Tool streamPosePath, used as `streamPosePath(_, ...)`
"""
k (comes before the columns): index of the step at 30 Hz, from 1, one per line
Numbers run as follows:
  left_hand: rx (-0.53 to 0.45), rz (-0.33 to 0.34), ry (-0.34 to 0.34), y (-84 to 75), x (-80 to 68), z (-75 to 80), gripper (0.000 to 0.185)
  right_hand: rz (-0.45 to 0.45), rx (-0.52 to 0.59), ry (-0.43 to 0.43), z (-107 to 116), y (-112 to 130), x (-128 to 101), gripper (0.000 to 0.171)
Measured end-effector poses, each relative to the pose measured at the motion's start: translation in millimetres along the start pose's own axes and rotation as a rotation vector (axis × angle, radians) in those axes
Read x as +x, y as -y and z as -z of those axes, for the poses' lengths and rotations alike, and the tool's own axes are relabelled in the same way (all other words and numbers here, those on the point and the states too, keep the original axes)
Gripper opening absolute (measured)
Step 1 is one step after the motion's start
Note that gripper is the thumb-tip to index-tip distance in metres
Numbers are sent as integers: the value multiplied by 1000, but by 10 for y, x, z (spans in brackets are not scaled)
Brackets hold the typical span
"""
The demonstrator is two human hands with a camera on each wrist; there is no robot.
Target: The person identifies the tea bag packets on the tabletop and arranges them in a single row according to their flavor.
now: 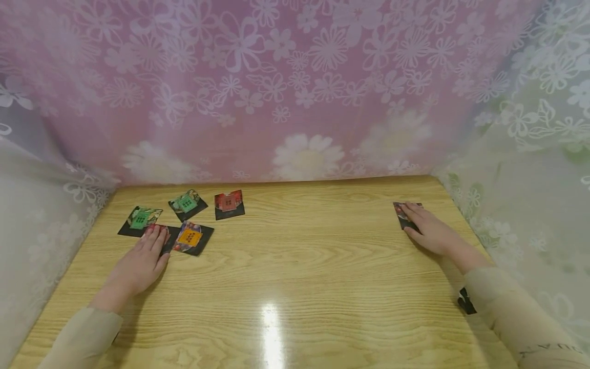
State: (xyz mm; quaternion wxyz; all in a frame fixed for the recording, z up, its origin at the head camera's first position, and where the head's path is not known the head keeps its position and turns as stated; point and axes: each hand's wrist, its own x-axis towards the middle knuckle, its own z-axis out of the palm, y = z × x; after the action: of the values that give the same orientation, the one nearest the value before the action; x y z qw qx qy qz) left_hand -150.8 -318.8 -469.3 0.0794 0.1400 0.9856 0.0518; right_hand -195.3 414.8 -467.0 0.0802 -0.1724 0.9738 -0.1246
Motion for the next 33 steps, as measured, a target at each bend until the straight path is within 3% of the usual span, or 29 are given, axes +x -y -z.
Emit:
streamPosePath(10,-29,-6,13,16,3,-5,71,-10,-25,-6,88,201,26,81)
streamPosePath(21,-1,-1,-9,7,-22,7,70,130,-51,-57,97,749,278,74)
streamPosePath(33,-13,-7,-4,47,17,-29,70,233,-26,-42,-104,1446,712,77)
